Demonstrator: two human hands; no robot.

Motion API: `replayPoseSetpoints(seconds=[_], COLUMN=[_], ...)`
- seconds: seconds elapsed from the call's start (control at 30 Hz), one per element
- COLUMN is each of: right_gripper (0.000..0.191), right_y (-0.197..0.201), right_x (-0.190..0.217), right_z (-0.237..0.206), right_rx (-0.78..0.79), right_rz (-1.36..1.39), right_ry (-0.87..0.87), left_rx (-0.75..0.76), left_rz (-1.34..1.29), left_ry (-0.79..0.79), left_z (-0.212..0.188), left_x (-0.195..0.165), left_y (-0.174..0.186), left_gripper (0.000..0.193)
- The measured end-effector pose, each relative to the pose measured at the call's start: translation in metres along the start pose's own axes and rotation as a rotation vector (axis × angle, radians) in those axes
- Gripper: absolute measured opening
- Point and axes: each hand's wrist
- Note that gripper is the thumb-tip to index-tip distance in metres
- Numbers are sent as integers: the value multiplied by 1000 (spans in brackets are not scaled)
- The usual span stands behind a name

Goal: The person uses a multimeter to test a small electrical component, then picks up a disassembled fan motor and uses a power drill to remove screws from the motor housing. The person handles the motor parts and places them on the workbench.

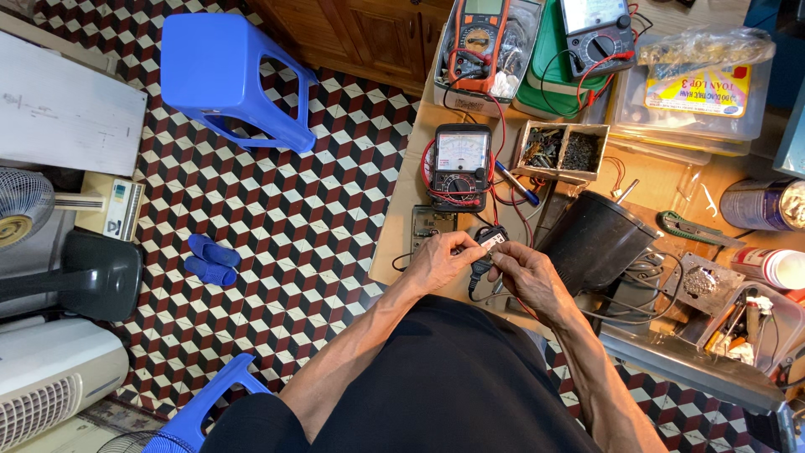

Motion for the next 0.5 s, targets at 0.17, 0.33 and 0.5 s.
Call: replayPoseSetpoints(seconds=[0.17,0.33,0.5], right_gripper=[27,28,27], right_y=[1,0,0], right_x=[-1,1,1], right_z=[1,0,1], right_rx=[3,-12,-2], right_rz=[11,-12,25], right_ry=[-3,-19,7], left_rx=[5,8,7], left_rz=[-9,-12,-4], left_ry=[3,0,9], left_z=[0,1,3], left_x=[0,1,0], left_y=[-1,0,-1], left_gripper=[40,40,41])
Point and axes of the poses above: each hand's wrist, its own z-axis towards the middle knuckle, its own y-axis out of the back of the hand, x = y × z, and after that the axes turned 4 degrees about y, right-handed
